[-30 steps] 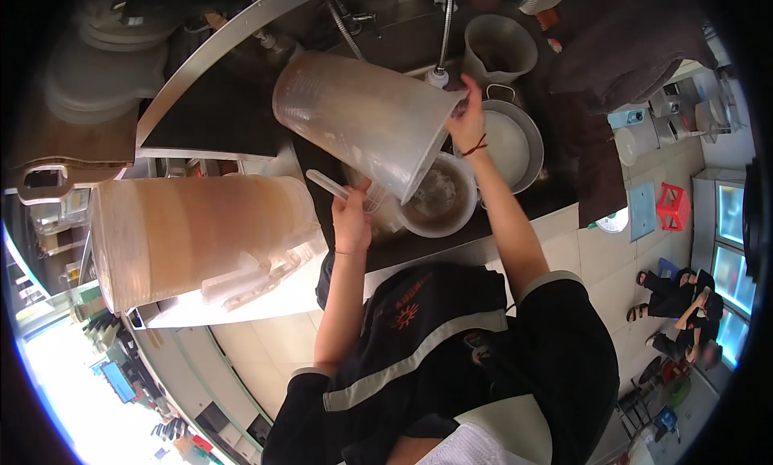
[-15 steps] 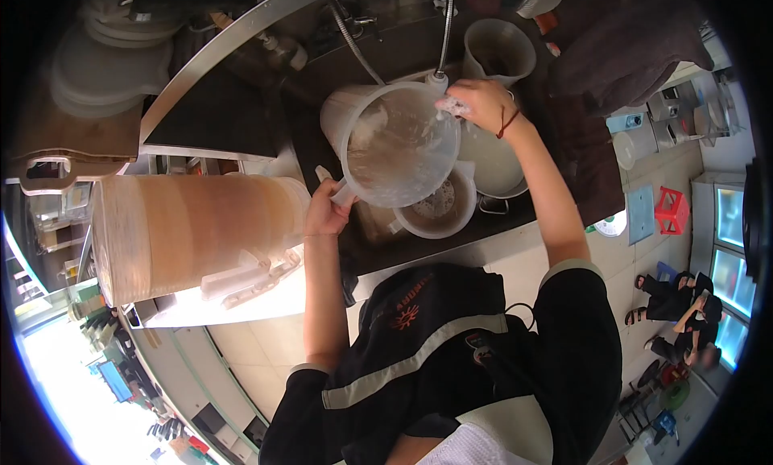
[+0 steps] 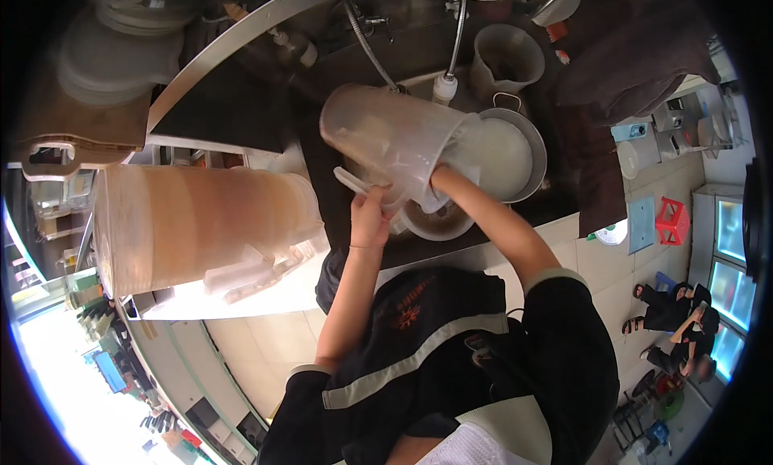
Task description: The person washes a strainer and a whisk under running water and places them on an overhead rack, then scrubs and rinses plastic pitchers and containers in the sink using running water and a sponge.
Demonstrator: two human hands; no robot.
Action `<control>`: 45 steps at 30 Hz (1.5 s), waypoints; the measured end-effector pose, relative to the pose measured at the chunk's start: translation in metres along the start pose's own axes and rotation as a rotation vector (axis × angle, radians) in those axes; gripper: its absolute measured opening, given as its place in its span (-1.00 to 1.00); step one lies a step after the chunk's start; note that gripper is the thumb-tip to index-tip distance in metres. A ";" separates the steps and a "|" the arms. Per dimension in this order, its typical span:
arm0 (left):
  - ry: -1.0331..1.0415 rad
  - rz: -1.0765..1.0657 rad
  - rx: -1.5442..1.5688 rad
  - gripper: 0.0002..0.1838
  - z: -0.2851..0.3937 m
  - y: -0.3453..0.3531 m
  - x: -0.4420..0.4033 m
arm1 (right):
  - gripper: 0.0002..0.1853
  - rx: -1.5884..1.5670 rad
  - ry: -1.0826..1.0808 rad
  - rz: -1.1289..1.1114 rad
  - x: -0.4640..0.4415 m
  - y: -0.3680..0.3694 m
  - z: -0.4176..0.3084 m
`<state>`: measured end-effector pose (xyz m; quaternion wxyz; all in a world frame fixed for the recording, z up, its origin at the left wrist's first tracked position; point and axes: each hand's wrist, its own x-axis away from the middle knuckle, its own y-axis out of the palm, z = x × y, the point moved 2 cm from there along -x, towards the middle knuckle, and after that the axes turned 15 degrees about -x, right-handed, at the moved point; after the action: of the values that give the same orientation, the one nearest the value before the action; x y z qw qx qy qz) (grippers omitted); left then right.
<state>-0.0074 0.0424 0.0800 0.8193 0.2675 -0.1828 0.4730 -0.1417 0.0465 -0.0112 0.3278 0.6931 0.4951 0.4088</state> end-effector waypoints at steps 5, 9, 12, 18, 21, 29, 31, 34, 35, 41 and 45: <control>-0.033 -0.077 -0.058 -0.87 -0.007 0.031 0.030 | -0.63 -0.557 -0.053 -0.155 -0.045 0.022 -0.002; -0.046 -0.091 -0.131 -0.77 -0.027 0.020 0.010 | -0.59 -0.827 -0.108 -0.248 -0.047 0.036 0.007; 0.116 -0.046 -0.313 -0.75 -0.037 0.011 -0.003 | -0.57 -0.793 -0.128 -0.186 -0.012 0.046 -0.025; 0.159 0.117 -0.238 -0.69 -0.044 0.013 -0.022 | -0.42 -0.779 -0.045 -0.186 0.070 0.047 -0.056; 0.135 0.164 -0.251 -0.69 -0.036 0.026 -0.019 | -0.36 -0.680 -0.158 -0.128 0.105 0.052 -0.063; 0.357 0.209 -0.544 -0.59 -0.020 0.036 -0.011 | -0.58 -0.166 -0.256 0.096 0.121 0.020 -0.070; 0.456 0.248 -0.655 -0.60 -0.008 0.042 -0.002 | -0.69 0.026 -0.307 0.177 0.118 0.006 -0.072; 0.564 0.270 -0.750 -0.64 -0.001 0.044 -0.002 | -0.63 -0.310 -0.265 0.273 0.106 -0.019 -0.061; 0.569 0.256 -0.738 -0.66 0.000 0.044 -0.003 | -0.63 -0.309 -0.264 0.272 0.103 -0.003 -0.069; 0.101 -0.046 -0.067 -0.71 -0.006 0.031 -0.029 | -0.57 -0.382 -0.283 -0.066 0.047 0.057 -0.063; 0.196 -0.046 -0.085 -0.76 0.000 0.025 -0.017 | -0.60 0.126 -0.210 0.076 -0.004 0.024 -0.048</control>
<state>-0.0377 0.0415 0.0772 0.8545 0.1890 -0.1158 0.4697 -0.1755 0.0384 0.0304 0.3179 0.7695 0.4560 0.3145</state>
